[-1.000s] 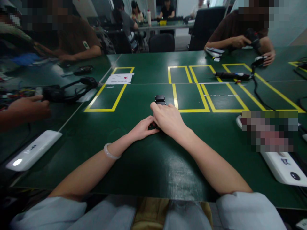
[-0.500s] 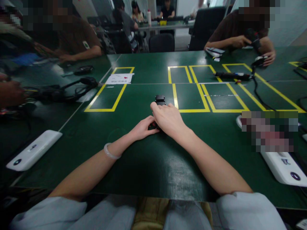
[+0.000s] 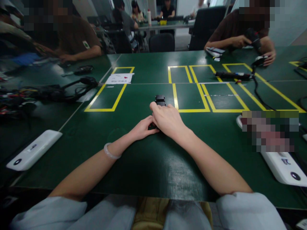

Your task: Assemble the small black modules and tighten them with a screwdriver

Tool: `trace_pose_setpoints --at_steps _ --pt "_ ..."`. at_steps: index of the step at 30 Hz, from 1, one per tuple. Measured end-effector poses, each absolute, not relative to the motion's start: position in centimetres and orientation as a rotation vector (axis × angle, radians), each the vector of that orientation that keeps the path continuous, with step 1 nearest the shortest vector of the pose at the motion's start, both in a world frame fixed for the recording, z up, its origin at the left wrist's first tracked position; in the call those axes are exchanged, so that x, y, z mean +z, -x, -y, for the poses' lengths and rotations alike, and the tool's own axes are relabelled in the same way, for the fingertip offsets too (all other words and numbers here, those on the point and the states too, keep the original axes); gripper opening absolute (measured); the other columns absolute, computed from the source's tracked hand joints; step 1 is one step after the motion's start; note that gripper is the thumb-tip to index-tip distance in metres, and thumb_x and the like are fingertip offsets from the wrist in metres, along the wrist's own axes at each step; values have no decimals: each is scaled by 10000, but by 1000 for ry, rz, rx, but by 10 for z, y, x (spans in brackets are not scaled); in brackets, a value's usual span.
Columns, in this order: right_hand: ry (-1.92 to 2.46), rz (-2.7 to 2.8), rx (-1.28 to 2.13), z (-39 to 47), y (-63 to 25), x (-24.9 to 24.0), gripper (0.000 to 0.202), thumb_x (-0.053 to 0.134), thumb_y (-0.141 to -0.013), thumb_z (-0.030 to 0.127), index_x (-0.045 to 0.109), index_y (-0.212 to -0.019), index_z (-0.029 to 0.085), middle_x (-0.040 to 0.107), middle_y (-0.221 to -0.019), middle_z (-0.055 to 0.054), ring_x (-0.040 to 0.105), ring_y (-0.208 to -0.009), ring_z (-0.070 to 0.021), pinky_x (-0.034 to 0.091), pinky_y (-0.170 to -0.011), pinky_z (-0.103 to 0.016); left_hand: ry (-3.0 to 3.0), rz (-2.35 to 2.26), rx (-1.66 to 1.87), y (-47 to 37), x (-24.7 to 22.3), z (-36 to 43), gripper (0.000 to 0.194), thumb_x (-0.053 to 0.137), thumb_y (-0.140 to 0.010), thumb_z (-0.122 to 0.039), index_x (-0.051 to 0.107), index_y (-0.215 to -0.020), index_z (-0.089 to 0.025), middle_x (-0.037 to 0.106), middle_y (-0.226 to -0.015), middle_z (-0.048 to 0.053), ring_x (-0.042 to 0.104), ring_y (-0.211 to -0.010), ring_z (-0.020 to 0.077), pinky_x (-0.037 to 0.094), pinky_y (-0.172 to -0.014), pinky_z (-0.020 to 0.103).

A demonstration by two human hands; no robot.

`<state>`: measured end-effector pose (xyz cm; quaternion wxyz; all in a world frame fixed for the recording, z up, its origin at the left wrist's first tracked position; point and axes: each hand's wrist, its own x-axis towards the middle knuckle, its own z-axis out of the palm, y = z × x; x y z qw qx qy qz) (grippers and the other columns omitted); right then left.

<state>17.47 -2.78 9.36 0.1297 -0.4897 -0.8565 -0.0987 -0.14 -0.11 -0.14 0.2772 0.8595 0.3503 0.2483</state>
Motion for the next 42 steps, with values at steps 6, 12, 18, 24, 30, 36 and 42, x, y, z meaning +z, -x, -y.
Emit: trace_pose_setpoints --at_steps 6,12,18,24,30,36,42 --pt "1450 2510 -301 28 -175 95 252 343 -963 355 511 -1021 177 689 -798 -54 603 -686 -186 277 -672 -303 -2301 -935 678 1 -4 0 412 662 -836 -382 534 -1174 -184 572 -1043 53 591 -918 209 481 -829 331" --pt "1437 2509 -258 28 -175 93 209 335 -939 234 507 -1041 174 694 -854 -54 603 -711 -173 264 -659 -296 -2306 -956 663 1 -2 1 378 660 -834 -405 552 -1121 -184 571 -1010 50 593 -905 210 484 -825 335" --pt "1443 2504 -296 28 -175 94 281 312 -971 358 523 -1011 177 694 -795 -60 595 -675 -182 266 -664 -298 -2302 -941 672 1 -5 0 419 671 -832 -383 534 -1175 -186 575 -1062 59 591 -934 215 483 -837 335" --pt "1473 2498 -285 27 -175 94 240 306 -945 251 520 -1027 177 690 -769 -51 572 -632 -169 261 -656 -299 -2300 -938 682 1 -4 0 380 674 -831 -380 553 -1137 -189 567 -1006 41 591 -898 198 477 -820 320" --pt "1425 2477 -235 28 -176 93 239 313 -954 288 500 -1048 173 694 -851 -55 595 -704 -170 271 -670 -296 -2303 -935 683 1 -5 0 397 663 -835 -397 547 -1151 -186 571 -1035 54 588 -912 207 482 -824 331" --pt "1462 2496 -320 26 -176 90 259 294 -971 309 517 -1013 184 688 -756 -43 580 -633 -176 268 -662 -302 -2305 -934 663 2 -6 0 428 667 -833 -393 536 -1182 -184 568 -1049 60 594 -906 207 484 -828 338" --pt "1412 2469 -245 29 -176 93 213 347 -932 248 490 -1070 171 698 -869 -49 608 -717 -174 277 -668 -295 -2307 -938 692 0 -3 1 371 668 -834 -400 557 -1118 -187 562 -976 38 588 -890 200 481 -814 322"
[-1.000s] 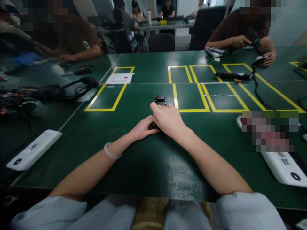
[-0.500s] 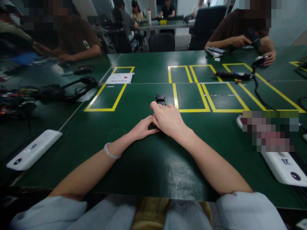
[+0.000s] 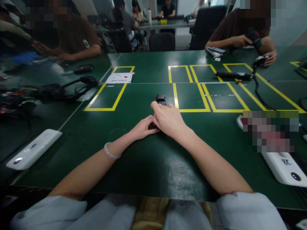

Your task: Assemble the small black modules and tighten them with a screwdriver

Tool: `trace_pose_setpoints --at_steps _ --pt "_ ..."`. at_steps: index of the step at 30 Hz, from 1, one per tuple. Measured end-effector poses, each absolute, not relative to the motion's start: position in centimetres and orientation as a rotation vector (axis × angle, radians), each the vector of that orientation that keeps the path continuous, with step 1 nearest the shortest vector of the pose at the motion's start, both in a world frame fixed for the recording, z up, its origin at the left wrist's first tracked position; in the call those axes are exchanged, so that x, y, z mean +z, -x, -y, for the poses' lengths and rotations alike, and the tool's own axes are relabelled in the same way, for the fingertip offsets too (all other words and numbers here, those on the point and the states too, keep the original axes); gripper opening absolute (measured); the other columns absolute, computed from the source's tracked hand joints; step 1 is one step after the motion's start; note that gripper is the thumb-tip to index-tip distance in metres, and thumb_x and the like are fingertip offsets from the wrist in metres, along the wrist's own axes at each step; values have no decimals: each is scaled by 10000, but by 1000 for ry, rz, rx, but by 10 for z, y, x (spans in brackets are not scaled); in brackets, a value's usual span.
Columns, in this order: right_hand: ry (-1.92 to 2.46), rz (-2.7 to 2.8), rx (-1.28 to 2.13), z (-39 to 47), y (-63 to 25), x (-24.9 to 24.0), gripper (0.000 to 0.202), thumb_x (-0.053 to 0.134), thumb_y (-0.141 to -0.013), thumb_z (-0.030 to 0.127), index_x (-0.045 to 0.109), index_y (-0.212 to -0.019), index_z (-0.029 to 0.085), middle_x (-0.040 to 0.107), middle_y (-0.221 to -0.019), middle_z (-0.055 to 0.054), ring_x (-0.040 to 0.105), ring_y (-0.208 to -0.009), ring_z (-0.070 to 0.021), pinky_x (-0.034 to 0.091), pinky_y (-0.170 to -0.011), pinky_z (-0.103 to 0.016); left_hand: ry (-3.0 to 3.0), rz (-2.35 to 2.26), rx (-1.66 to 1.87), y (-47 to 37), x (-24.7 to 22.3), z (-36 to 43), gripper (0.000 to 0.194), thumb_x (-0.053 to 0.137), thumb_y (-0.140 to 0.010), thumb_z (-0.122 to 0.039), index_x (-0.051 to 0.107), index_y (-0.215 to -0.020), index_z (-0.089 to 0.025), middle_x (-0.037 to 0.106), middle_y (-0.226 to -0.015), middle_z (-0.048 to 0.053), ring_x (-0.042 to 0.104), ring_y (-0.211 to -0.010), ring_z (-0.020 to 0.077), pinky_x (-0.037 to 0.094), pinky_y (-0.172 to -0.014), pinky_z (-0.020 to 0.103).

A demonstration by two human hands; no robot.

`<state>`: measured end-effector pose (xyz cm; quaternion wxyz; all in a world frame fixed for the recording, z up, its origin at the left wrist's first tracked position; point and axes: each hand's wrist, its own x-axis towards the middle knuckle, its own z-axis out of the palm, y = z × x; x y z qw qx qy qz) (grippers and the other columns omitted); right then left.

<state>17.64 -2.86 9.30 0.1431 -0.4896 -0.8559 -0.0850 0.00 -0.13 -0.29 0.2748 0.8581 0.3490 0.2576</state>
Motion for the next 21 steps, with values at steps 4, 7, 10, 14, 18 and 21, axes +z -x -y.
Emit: trace_pose_setpoints --at_steps 4,7,10,14,18,21 --pt "1461 2507 -327 28 -176 94 274 329 -967 366 529 -997 182 688 -765 -52 593 -659 -182 273 -677 -300 -2301 -942 668 1 -5 0 403 666 -833 -395 540 -1154 -186 571 -1028 55 591 -926 215 486 -826 336" --pt "1490 2508 -353 27 -175 92 264 319 -968 326 539 -993 182 686 -740 -51 578 -627 -178 265 -671 -302 -2299 -950 655 1 -5 0 423 669 -829 -389 532 -1174 -188 569 -1040 54 594 -911 207 485 -834 338" --pt "1431 2497 -295 27 -175 92 223 335 -945 255 519 -1042 173 691 -808 -45 589 -672 -174 264 -667 -298 -2295 -950 670 1 -3 1 394 668 -831 -387 543 -1146 -186 566 -1019 46 592 -888 196 482 -822 326" --pt "1391 2492 -230 30 -175 94 206 352 -926 224 509 -1046 166 688 -878 -52 600 -734 -171 268 -675 -295 -2304 -933 679 1 -2 1 370 660 -838 -397 555 -1122 -184 566 -1014 47 586 -885 199 479 -807 324" --pt "1418 2523 -286 30 -176 96 242 346 -959 328 523 -1013 172 689 -802 -57 592 -687 -180 268 -679 -298 -2304 -935 680 1 -5 0 403 664 -835 -395 543 -1158 -186 572 -1053 59 584 -936 218 481 -826 337" --pt "1473 2535 -327 29 -176 95 254 328 -964 328 533 -981 179 689 -755 -62 574 -639 -177 263 -676 -302 -2307 -940 661 1 -5 0 423 666 -832 -392 533 -1179 -189 572 -1050 57 590 -919 214 481 -830 342"
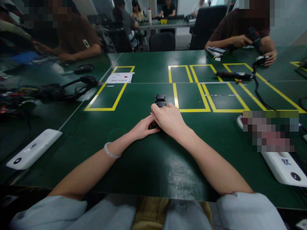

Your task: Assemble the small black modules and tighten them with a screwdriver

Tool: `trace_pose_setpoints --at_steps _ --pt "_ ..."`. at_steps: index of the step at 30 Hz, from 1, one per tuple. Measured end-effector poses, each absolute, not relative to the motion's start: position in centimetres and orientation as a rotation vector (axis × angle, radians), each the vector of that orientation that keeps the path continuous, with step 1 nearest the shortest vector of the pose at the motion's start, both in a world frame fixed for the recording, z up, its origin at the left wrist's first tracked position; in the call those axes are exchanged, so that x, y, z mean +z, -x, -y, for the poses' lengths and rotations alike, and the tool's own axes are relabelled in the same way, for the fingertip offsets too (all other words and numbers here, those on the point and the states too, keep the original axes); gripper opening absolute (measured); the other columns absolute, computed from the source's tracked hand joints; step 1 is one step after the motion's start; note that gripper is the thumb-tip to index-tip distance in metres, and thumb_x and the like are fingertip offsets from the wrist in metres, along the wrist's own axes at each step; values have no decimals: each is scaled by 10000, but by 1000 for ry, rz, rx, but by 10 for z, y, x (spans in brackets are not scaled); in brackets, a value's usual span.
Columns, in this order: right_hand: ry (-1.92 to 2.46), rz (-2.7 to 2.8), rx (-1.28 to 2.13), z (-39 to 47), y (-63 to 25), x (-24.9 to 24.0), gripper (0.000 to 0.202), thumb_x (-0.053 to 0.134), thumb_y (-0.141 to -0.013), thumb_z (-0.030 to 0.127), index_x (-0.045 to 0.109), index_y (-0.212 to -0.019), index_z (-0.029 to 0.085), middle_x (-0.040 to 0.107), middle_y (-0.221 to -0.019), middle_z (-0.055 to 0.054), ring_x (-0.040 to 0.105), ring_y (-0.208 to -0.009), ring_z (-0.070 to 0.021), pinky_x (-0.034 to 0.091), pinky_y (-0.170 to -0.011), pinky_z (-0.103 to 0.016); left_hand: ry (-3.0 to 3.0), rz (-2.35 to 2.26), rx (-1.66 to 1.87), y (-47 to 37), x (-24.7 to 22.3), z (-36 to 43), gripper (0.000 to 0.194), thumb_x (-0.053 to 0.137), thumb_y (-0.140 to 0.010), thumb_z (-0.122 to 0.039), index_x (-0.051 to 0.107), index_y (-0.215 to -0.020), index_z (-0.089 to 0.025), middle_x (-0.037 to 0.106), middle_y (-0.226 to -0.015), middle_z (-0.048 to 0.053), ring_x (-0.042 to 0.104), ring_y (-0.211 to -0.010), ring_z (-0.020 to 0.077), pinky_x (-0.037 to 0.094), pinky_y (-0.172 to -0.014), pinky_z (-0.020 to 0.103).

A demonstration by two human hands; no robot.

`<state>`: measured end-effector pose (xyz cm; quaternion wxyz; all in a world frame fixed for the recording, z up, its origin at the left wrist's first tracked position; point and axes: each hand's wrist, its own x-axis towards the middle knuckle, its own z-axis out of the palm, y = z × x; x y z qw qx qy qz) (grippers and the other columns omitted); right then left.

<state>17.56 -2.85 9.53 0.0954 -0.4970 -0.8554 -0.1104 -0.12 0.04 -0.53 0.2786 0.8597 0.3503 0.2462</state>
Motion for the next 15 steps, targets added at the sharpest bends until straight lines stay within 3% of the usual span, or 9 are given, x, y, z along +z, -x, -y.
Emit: trace_pose_setpoints --at_steps 7,11,15 --pt "1398 2492 -220 29 -176 94 225 337 -935 247 500 -1067 166 695 -873 -61 596 -720 -173 269 -675 -299 -2314 -935 684 0 -2 1 366 657 -839 -400 558 -1120 -187 568 -1010 43 585 -917 212 474 -824 333" --pt "1431 2512 -287 29 -176 95 262 344 -961 355 523 -1018 173 688 -789 -57 590 -674 -183 269 -672 -301 -2300 -945 670 0 -4 0 402 658 -837 -393 542 -1158 -180 574 -1029 52 586 -903 210 479 -812 332" --pt "1447 2512 -300 27 -176 93 248 309 -965 283 532 -990 177 685 -767 -54 574 -643 -170 261 -661 -300 -2312 -953 651 1 -3 0 391 666 -829 -391 550 -1139 -183 568 -1009 45 589 -901 205 476 -813 331"
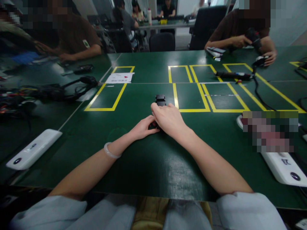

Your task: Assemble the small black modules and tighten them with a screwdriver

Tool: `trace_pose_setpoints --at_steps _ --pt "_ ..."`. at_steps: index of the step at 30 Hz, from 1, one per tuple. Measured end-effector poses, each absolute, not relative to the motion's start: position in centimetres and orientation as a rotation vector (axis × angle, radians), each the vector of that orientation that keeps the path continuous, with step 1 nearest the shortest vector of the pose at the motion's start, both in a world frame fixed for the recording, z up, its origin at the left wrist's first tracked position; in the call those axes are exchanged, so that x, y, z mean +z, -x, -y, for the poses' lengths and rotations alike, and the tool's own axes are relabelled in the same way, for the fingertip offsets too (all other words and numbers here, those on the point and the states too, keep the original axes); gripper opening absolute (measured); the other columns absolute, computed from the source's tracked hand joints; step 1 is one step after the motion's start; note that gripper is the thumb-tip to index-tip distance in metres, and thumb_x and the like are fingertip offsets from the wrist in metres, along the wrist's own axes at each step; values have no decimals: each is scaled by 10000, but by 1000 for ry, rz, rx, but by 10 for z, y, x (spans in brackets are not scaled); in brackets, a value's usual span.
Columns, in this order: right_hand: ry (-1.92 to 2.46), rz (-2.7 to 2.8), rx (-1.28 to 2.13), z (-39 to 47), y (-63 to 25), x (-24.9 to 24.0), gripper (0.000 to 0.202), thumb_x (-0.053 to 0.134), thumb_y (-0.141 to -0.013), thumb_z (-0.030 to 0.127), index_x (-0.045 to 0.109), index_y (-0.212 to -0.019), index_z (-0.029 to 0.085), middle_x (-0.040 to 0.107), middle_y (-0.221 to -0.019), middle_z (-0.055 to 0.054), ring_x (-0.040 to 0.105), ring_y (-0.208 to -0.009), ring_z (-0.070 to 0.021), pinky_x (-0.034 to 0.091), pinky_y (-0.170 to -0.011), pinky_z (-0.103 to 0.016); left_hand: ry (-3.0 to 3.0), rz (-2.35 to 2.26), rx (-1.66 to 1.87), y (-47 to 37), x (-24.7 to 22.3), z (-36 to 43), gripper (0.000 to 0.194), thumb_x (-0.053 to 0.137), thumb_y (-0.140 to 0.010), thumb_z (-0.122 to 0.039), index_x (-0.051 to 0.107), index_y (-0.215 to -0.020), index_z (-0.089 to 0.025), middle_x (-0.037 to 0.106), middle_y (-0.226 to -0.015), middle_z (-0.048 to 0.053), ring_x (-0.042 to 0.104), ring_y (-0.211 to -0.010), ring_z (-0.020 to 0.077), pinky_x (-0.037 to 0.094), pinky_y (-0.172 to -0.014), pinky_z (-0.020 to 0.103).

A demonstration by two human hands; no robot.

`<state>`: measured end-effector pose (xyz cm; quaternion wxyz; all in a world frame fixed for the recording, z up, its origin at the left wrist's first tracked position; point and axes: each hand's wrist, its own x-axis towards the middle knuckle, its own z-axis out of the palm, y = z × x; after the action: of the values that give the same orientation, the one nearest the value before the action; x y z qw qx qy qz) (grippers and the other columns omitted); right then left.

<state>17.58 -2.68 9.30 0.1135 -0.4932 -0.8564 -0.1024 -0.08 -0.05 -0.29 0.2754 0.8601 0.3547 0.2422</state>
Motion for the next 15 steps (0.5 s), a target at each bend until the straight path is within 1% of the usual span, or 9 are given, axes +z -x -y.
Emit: trace_pose_setpoints --at_steps 5,7,11,15 --pt "1386 2470 -239 28 -176 92 225 340 -933 235 506 -1068 166 690 -865 -51 597 -722 -168 270 -668 -295 -2309 -943 679 0 -1 1 350 663 -833 -399 566 -1090 -183 567 -993 42 585 -896 205 477 -806 326" --pt "1388 2475 -239 29 -176 92 235 334 -944 264 506 -1070 165 690 -850 -52 598 -718 -170 272 -675 -294 -2308 -943 683 0 -1 1 354 664 -832 -396 565 -1098 -184 571 -1017 47 584 -918 211 478 -819 331" --pt "1456 2504 -312 28 -176 93 289 309 -972 355 532 -1013 174 693 -777 -65 584 -653 -176 266 -672 -299 -2292 -951 655 0 -2 1 416 662 -831 -399 537 -1164 -183 576 -1045 64 590 -925 221 487 -823 346" --pt "1464 2495 -314 26 -176 92 267 293 -969 290 526 -1032 175 691 -760 -53 577 -631 -172 269 -664 -299 -2297 -952 646 1 -2 1 398 663 -830 -398 547 -1147 -187 569 -1017 53 596 -900 211 484 -816 341"
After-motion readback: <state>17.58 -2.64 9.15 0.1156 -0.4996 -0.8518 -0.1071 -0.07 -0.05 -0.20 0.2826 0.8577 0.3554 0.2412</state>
